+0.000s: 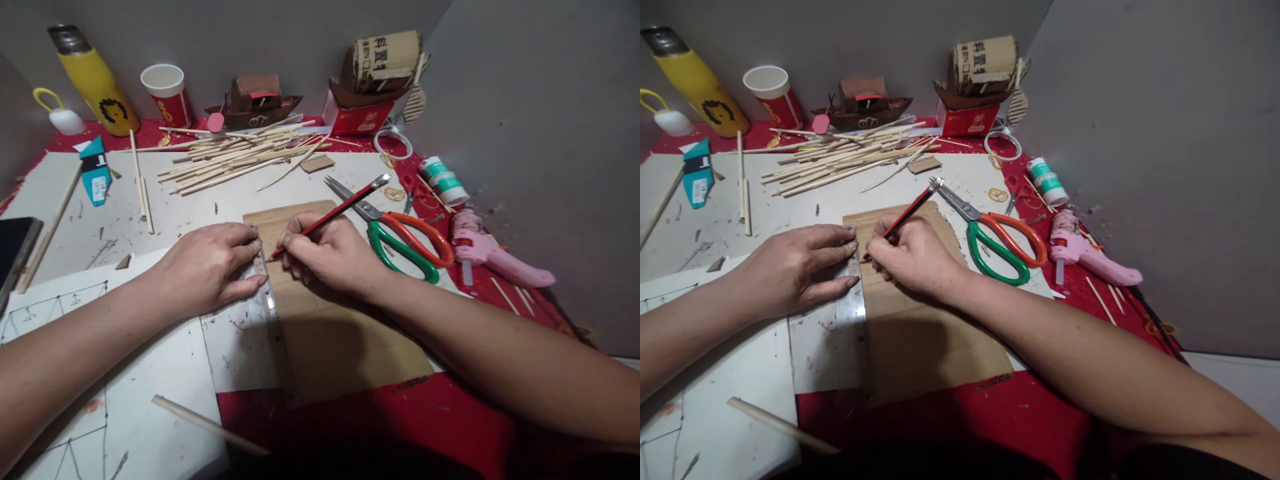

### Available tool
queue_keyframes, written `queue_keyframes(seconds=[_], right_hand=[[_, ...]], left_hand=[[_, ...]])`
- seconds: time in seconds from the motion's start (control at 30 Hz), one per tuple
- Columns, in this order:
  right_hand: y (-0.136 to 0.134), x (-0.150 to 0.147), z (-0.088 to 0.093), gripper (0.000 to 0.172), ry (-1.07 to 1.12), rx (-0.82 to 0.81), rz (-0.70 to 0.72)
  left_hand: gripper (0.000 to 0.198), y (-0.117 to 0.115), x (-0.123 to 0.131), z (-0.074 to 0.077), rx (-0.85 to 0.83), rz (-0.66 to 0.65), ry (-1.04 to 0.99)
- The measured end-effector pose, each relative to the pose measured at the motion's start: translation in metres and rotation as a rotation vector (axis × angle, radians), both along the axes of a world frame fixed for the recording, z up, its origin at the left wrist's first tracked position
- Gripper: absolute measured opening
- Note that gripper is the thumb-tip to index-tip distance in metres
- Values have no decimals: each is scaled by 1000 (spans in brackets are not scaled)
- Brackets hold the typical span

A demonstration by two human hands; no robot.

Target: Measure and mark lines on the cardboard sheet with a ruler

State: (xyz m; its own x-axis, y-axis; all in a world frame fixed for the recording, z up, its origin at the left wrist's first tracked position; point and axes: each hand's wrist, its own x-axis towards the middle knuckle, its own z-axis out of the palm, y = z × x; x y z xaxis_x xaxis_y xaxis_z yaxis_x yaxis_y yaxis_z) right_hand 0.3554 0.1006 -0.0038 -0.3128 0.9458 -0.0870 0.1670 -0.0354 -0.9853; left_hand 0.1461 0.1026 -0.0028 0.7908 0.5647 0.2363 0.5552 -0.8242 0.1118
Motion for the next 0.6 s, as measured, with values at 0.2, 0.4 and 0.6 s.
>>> queue_keyframes(seconds=[0.2, 0.4, 0.6], right_hand=[[-1, -1, -3, 12, 28, -20, -14], [-6, 4, -9, 11, -76, 103, 4], [-14, 8, -7, 14, -289, 413, 37]], left_hand=[[37, 0, 0, -1, -8, 0, -2], [35, -1, 1, 0, 6, 6, 4], [34, -2, 1, 1, 4, 13, 3]])
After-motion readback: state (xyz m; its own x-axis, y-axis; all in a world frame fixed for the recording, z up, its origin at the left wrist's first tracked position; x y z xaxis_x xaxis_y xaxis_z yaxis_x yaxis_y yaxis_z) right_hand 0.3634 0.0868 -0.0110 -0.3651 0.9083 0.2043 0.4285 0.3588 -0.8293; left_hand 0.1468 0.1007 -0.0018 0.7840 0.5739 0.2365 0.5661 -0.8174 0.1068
